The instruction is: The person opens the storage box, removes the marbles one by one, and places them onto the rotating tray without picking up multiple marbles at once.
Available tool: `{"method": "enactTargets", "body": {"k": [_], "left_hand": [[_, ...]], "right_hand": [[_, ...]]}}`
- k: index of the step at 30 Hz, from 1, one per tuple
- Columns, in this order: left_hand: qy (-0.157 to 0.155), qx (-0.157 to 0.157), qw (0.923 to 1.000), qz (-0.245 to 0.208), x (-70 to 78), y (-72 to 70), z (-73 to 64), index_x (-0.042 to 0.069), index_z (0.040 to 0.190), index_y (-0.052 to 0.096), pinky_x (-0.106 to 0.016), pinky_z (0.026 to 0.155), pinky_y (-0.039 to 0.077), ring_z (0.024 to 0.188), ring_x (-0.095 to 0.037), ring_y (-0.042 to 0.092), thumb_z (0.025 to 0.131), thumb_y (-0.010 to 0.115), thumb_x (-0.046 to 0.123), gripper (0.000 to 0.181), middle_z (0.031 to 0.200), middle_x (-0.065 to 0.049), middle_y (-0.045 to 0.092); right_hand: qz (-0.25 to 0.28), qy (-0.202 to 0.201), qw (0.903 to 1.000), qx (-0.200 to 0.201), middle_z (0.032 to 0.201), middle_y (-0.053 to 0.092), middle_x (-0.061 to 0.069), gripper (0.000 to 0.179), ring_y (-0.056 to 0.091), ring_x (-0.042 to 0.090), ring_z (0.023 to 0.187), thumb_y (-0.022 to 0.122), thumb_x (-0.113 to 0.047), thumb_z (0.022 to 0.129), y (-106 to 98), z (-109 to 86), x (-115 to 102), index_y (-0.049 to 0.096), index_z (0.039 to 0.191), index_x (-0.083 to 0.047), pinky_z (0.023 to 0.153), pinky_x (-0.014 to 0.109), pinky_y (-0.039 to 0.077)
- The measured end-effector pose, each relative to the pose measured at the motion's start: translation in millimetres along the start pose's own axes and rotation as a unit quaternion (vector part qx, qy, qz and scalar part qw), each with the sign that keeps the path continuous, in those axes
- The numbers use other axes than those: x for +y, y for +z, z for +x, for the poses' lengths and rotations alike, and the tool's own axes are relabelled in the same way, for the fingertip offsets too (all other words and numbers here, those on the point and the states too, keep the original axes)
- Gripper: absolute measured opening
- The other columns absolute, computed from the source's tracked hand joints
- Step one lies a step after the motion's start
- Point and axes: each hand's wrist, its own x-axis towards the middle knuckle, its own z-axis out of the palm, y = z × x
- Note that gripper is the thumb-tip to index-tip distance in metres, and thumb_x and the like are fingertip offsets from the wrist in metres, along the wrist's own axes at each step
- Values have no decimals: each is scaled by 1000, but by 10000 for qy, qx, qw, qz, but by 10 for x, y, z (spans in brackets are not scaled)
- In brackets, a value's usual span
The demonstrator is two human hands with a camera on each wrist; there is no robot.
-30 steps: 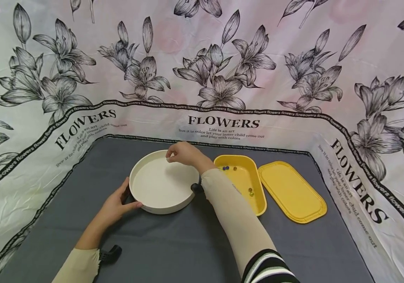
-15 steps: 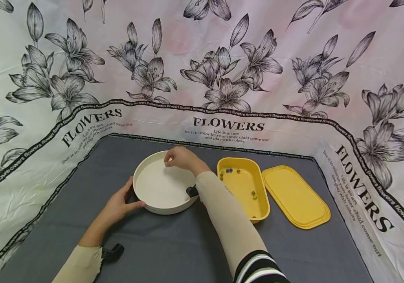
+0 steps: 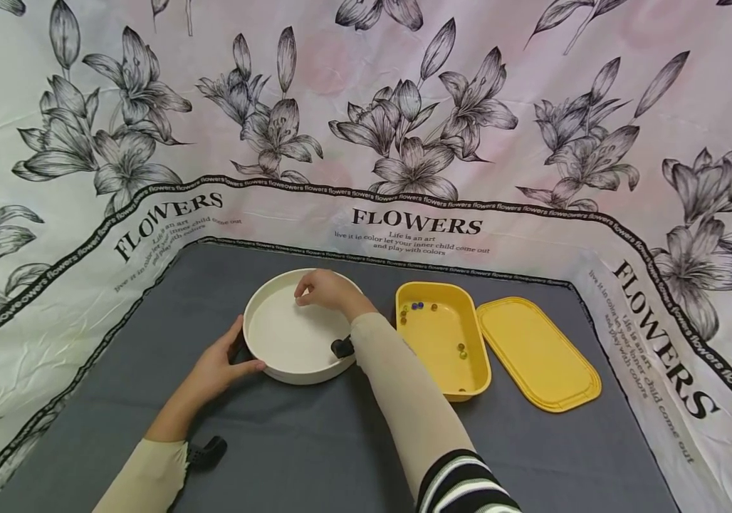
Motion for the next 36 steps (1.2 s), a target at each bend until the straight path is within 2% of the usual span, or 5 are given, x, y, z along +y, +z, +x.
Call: {"method": "enactTargets", "body": {"k": [11, 16, 23, 30, 36], "left_hand": [[-9, 17, 10000, 9, -14, 9, 17, 6, 165, 5, -57, 124, 28, 154, -36, 24, 80, 86, 49, 125, 171, -15, 10], [-54, 17, 10000, -17, -14, 13, 10, 6, 165, 5, -57, 124, 28, 155, -36, 23, 80, 86, 48, 125, 171, -15, 10], [-100, 52, 9999, -1, -11, 7, 8, 7, 166, 5, -57, 124, 28, 154, -37, 24, 80, 86, 50, 125, 171, -16, 9], [-46, 114, 9999, 73, -10, 14, 8, 5, 165, 7, -55, 124, 30, 154, -38, 26, 79, 87, 47, 125, 171, -18, 11], [-91, 121, 9999, -39, 7, 24, 2, 4, 165, 8, -52, 123, 33, 153, -38, 28, 79, 88, 45, 125, 171, -18, 11]], "right_hand": [[168, -138, 9998, 28, 105, 69, -2, 27, 58, 19, 97, 74, -28, 97, -112, -83, -57, 76, 120, -15, 83, 36, 53], [223, -277, 9992, 168, 111, 70, -1, 29, 59, 19, 101, 74, -28, 97, -259, -198, -93, 75, 122, -12, 87, 37, 55], [333, -217, 9983, 432, 112, 69, 1, 26, 59, 24, 97, 73, -31, 97, -492, -449, -107, 76, 120, -18, 81, 39, 56], [285, -100, 9972, 683, 121, 72, 1, 24, 65, 24, 117, 72, -30, 98, -729, -711, -46, 75, 119, -19, 101, 46, 57], [222, 61, 9955, 924, 118, 68, -3, 21, 63, 20, 104, 72, -31, 98, -844, -921, 103, 76, 116, -21, 89, 43, 58]]}}
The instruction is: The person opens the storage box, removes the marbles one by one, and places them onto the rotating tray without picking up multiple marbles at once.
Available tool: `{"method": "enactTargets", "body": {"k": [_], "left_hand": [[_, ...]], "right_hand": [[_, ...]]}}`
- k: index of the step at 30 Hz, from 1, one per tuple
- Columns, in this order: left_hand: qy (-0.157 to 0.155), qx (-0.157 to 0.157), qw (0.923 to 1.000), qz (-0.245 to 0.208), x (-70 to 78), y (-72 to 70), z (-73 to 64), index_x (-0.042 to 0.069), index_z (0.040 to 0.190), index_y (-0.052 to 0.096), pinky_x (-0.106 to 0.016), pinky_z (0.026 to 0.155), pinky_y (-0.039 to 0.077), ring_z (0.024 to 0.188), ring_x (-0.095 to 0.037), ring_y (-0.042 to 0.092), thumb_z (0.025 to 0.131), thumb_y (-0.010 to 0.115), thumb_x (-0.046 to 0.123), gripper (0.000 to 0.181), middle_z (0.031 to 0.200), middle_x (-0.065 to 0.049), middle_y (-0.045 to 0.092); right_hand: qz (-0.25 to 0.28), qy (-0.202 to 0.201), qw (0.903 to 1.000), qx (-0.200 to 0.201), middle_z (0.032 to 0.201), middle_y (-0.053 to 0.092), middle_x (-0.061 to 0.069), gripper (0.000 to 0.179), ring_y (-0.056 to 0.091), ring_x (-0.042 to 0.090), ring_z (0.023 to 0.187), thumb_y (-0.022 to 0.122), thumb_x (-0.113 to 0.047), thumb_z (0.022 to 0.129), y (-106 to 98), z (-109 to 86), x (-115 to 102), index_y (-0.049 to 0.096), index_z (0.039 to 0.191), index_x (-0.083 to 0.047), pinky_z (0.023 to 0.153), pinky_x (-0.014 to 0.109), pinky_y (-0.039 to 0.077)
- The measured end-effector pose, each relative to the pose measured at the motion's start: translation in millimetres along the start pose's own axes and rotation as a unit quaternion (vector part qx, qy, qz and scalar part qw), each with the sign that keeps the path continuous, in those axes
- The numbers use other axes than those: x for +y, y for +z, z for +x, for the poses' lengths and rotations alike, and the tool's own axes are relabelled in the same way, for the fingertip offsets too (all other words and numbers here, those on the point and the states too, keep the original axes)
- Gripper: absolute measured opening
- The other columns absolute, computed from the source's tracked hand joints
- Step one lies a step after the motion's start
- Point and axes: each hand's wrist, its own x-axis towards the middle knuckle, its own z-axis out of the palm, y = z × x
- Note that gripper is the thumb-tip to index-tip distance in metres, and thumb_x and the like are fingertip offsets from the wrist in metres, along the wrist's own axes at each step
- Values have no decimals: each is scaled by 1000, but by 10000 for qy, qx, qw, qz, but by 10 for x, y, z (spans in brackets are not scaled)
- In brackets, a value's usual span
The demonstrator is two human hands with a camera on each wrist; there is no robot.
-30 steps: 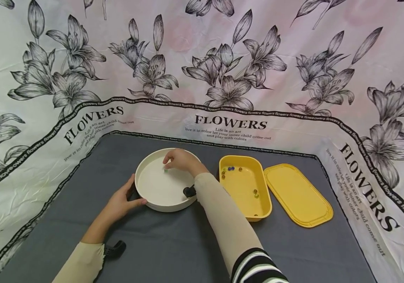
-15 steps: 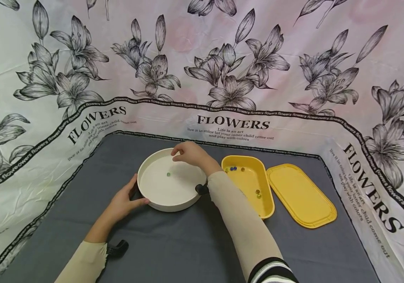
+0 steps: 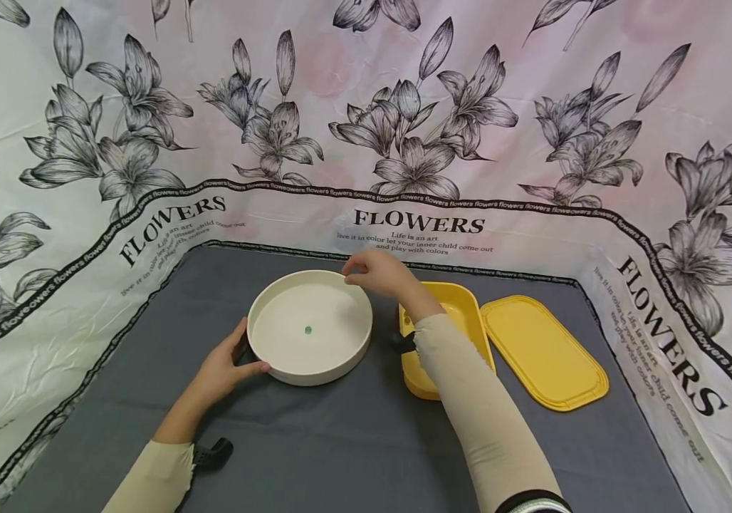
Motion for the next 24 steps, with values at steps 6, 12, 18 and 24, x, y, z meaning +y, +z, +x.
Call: {"method": "enactTargets", "body": {"k": [6, 12, 18, 24], "left_hand": [[36, -34, 9999, -107, 11, -7, -3, 4, 165, 7, -52, 123, 32, 153, -37, 26, 79, 89, 42, 124, 171, -16, 10], [21, -45, 9999, -131, 3, 1, -11, 5, 165, 7, -52, 123, 32, 153, -37, 26, 79, 88, 42, 124, 171, -16, 9], [28, -46, 10000, -16, -24, 13, -12, 4, 165, 8, -52, 122, 34, 152, -39, 29, 79, 88, 43, 124, 171, -17, 11], [40, -55, 9999, -104, -20, 6, -4, 4, 165, 8, -53, 122, 33, 153, -39, 27, 80, 88, 43, 123, 171, -18, 10]], "right_hand": [[6, 45, 9995, 303, 71, 48, 0, 20, 42, 20, 61, 72, -32, 99, -106, -209, 147, 75, 117, -24, 59, 34, 44], [124, 95, 9987, 479, 61, 32, 0, 22, 32, 19, 52, 72, -32, 99, -208, -355, 339, 75, 118, -21, 53, 34, 40], [82, 269, 9981, 553, 74, 44, 5, 19, 35, 19, 59, 71, -28, 100, -244, -492, 548, 76, 116, -19, 62, 34, 43], [319, 594, 9962, 551, 62, 39, 0, 21, 45, 21, 55, 69, -30, 101, -262, -607, 755, 75, 119, -21, 46, 38, 48]]}}
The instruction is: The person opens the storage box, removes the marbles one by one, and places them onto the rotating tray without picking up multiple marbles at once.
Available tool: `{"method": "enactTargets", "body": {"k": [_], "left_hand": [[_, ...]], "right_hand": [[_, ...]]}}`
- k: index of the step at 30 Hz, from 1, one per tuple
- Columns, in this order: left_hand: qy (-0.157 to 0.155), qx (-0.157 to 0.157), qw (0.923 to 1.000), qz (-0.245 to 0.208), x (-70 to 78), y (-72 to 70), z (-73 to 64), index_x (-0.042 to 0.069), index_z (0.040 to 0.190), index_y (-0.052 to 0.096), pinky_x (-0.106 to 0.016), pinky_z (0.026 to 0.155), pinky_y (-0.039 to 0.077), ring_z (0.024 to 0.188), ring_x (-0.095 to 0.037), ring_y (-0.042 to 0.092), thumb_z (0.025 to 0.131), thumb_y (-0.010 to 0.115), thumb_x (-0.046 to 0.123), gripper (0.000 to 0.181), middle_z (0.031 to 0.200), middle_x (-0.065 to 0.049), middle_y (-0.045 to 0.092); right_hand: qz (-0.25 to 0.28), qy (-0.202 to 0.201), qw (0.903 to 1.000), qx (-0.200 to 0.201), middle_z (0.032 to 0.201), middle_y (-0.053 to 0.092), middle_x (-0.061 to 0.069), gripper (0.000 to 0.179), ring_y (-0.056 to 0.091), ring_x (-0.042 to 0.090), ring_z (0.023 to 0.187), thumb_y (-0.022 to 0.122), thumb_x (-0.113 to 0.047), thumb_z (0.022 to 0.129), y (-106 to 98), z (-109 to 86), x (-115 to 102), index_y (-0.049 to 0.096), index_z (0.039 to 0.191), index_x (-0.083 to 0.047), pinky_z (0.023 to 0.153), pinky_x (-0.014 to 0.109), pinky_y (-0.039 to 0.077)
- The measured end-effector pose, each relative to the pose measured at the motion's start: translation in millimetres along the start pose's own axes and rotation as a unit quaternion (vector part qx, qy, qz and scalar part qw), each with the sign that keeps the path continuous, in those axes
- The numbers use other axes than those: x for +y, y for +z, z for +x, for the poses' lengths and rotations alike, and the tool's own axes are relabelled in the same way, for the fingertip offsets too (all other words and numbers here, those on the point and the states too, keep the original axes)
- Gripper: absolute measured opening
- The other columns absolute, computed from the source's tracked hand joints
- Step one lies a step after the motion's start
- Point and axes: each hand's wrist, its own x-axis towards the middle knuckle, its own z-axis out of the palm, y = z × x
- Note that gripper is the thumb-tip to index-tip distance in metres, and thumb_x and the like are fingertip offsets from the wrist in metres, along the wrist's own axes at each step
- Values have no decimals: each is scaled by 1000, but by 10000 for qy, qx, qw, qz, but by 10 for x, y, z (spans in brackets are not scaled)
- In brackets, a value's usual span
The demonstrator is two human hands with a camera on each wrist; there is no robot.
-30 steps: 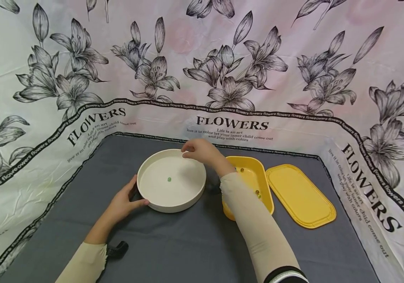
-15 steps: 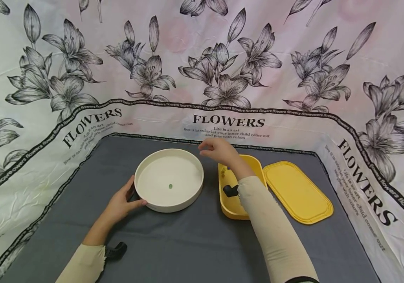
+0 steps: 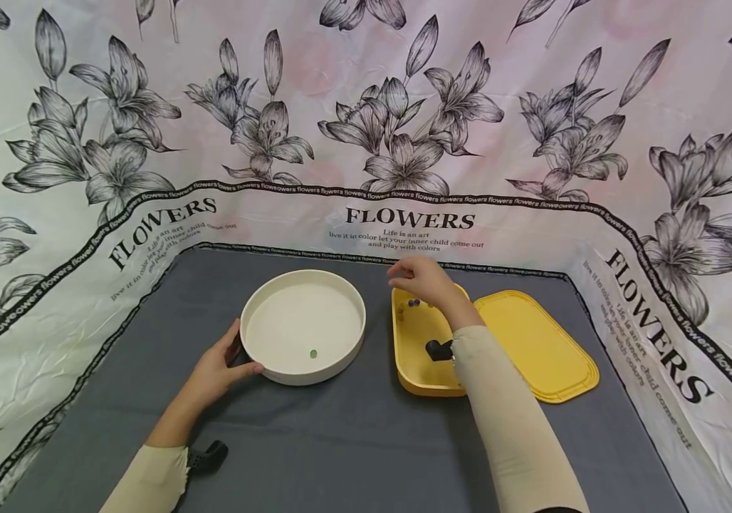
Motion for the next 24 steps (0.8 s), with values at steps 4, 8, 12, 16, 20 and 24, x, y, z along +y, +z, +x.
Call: {"method": "enactTargets", "body": {"k": [4, 8, 12, 16, 20, 24], "left_hand": [[-2, -10, 10000, -64, 21, -10, 9, 4, 165, 7, -52, 122, 32, 153, -38, 26, 80, 88, 42, 123, 171, -17, 10], [-37, -58, 9999, -104, 38, -7, 26, 5, 165, 7, -51, 123, 33, 153, -37, 26, 80, 88, 42, 123, 171, -15, 9], [-39, -18, 10000, -83, 42, -7, 31, 5, 165, 7, -51, 122, 33, 153, -37, 27, 80, 88, 41, 123, 171, -15, 10], [-72, -50, 9999, -57, 38, -1, 18, 5, 165, 7, -51, 122, 34, 153, -37, 27, 80, 88, 41, 123, 171, -16, 10], [-55, -56, 9999, -82, 28, 9, 16, 5, 165, 7, -51, 122, 33, 153, -37, 27, 80, 88, 41, 123, 171, -16, 10], [-26, 11, 10000, -28, 25, 14, 22, 4, 165, 8, -51, 122, 34, 152, -38, 29, 81, 88, 41, 122, 171, -17, 11]], "right_hand": [[125, 127, 9998, -71, 59, 34, -2, 22, 48, 24, 56, 69, -31, 100, -11, -15, 118, 75, 119, -20, 50, 46, 54], [122, 278, 9994, -173, 62, 34, -1, 20, 42, 22, 57, 71, -32, 99, -7, -27, 225, 76, 115, -21, 55, 39, 52], [193, 350, 9985, -366, 70, 41, 2, 19, 42, 20, 63, 73, -29, 97, 27, -36, 309, 77, 114, -19, 59, 32, 42], [154, 363, 9976, -564, 73, 45, 3, 20, 43, 19, 68, 75, -25, 96, 71, -54, 396, 77, 114, -17, 62, 31, 37], [50, 329, 9974, -645, 80, 58, 2, 20, 49, 19, 76, 76, -23, 95, 112, -57, 493, 77, 114, -16, 68, 30, 42], [57, 381, 9967, -715, 103, 73, 2, 20, 59, 19, 89, 77, -22, 94, 149, -51, 565, 77, 112, -15, 80, 31, 50]]}}
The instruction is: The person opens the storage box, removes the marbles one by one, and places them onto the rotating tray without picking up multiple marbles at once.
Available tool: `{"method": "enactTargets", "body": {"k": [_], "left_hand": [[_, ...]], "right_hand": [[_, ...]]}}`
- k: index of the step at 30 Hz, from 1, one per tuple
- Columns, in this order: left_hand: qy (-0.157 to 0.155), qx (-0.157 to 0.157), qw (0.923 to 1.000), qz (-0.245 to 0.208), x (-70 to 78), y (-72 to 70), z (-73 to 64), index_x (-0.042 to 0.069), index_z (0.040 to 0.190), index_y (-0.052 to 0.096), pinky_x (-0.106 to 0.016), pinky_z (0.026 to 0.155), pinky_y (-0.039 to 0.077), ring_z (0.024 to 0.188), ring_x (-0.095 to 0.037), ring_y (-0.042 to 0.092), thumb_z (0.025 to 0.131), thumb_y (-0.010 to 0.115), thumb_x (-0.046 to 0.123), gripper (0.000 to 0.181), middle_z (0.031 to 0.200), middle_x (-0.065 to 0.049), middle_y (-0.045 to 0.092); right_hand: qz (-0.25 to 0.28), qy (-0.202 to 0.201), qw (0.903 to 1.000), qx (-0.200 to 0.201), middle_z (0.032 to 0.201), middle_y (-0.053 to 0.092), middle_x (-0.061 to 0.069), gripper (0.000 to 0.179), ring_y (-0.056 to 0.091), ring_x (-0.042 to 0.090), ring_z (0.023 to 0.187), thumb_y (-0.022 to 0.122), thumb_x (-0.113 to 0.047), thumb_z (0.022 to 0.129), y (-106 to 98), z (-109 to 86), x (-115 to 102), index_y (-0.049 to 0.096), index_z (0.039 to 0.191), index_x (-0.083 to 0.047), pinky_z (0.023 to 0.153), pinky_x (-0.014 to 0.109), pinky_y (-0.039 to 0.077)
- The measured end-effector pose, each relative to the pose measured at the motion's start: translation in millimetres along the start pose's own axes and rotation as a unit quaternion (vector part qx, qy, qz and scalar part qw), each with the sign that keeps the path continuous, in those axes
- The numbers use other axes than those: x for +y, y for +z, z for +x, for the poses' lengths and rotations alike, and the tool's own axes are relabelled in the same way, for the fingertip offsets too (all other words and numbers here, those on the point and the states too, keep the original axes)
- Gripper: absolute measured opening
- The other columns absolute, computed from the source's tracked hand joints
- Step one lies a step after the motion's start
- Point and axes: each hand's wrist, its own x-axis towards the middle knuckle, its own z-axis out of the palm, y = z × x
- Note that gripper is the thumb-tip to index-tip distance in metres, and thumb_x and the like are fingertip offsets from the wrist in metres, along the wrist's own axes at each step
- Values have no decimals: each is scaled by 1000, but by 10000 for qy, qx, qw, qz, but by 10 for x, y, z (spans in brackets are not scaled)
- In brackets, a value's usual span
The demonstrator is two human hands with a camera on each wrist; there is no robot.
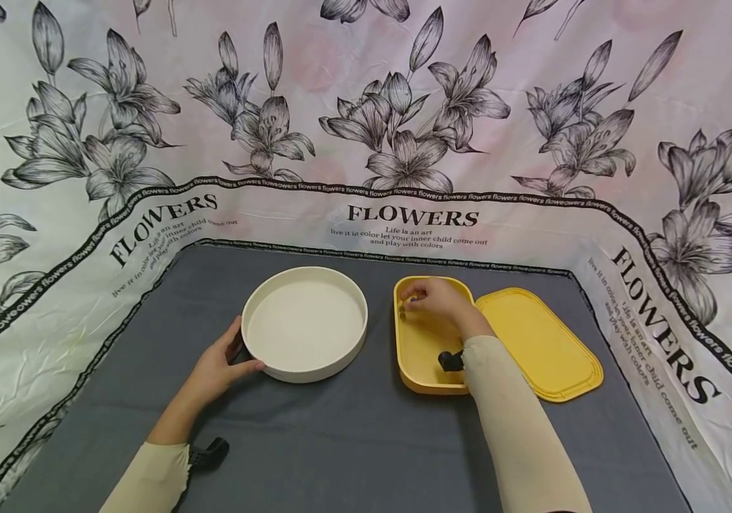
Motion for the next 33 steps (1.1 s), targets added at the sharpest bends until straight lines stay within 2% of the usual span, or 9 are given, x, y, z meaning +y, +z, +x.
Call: {"method": "enactTargets", "body": {"k": [3, 14, 22, 33], "left_hand": [[33, 26, 10000, 69, 0, -2, 2, 2, 165, 8, -53, 121, 34, 151, -40, 30, 81, 88, 41, 121, 170, -19, 11], [-9, -16, 10000, 8, 7, -14, -3, 4, 165, 8, -51, 122, 34, 152, -38, 29, 81, 88, 40, 122, 171, -18, 11], [-3, -68, 10000, -37, 2, 6, -7, 5, 165, 7, -51, 123, 32, 153, -37, 26, 81, 87, 41, 122, 171, -16, 9], [-24, -58, 10000, -12, 20, -15, -7, 5, 165, 6, -51, 122, 33, 153, -37, 27, 81, 87, 42, 122, 171, -16, 10]], "right_hand": [[-14, 53, 10000, -83, 110, 74, 1, 20, 61, 19, 93, 79, -23, 93, 16, 1, 34, 78, 111, -15, 85, 32, 52], [66, -4, 9986, -521, 104, 75, -2, 15, 64, 17, 93, 79, -19, 92, 53, 37, 70, 79, 107, -17, 91, 33, 54], [-136, -250, 9973, -678, 107, 76, 0, 20, 65, 15, 96, 81, -20, 90, 65, 31, 102, 79, 109, -14, 92, 33, 55], [-290, -400, 9958, -766, 98, 75, -1, 14, 63, 15, 87, 80, -16, 90, 68, 73, 78, 79, 104, -13, 82, 28, 55]]}}
